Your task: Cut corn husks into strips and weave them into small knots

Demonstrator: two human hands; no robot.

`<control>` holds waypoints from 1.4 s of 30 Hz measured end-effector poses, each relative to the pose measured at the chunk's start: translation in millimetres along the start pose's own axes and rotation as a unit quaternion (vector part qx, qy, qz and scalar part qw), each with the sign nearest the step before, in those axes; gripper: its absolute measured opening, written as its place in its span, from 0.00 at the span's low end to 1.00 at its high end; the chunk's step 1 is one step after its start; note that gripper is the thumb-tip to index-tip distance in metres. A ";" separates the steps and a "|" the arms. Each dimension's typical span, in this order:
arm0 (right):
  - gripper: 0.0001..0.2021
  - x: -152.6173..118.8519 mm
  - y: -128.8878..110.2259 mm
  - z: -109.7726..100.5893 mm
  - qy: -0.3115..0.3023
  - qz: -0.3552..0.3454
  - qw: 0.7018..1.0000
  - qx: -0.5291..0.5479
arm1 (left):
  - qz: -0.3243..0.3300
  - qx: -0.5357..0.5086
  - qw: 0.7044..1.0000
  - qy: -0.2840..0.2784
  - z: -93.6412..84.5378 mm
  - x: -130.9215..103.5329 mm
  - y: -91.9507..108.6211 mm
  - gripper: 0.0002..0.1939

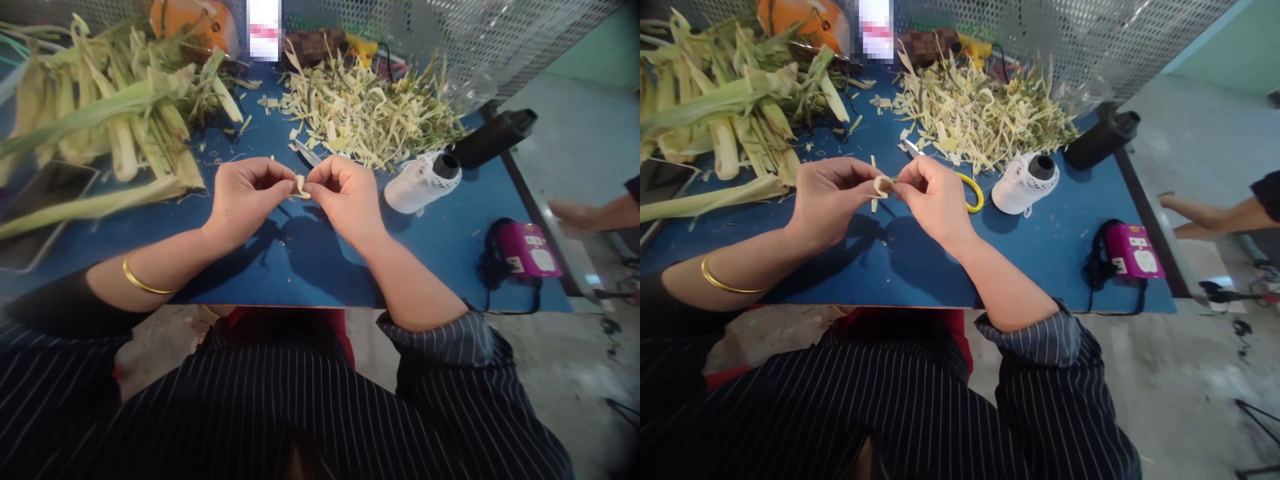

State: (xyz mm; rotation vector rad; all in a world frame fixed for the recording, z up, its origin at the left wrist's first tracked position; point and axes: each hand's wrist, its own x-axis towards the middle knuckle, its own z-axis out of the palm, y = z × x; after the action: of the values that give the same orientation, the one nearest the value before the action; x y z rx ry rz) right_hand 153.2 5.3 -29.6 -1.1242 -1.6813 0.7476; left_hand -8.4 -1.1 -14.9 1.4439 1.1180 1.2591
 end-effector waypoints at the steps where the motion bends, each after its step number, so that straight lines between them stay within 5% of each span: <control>1: 0.06 0.3 1.2 0.1 -0.001 0.002 1.000 0.007 | -0.002 0.001 1.000 -0.003 0.3 -0.5 0.4 0.01; 13: 0.02 -0.7 -2.3 -1.0 0.010 -0.098 0.994 -0.054 | -0.117 -0.108 0.987 -0.013 -3.5 8.6 -1.6 0.04; 20: 0.03 -2.4 -0.5 -2.9 0.021 -0.163 0.976 -0.143 | -0.125 -0.134 0.983 -0.017 -4.2 7.7 -1.4 0.03; 35: 0.04 -1.6 -4.0 -0.3 0.047 -0.043 0.997 -0.047 | -0.054 -0.035 0.998 0.009 2.9 -0.8 6.3 0.01; 42: 0.06 2.0 6.5 2.6 0.013 -0.008 0.999 0.052 | -0.024 -0.011 0.999 -0.025 -0.9 1.9 1.3 0.02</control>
State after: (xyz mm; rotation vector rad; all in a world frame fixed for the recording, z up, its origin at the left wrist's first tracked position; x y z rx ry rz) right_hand 152.7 9.7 -35.3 -1.0441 -1.6100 0.7982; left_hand -9.1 0.6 -13.2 1.4163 1.0965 1.1928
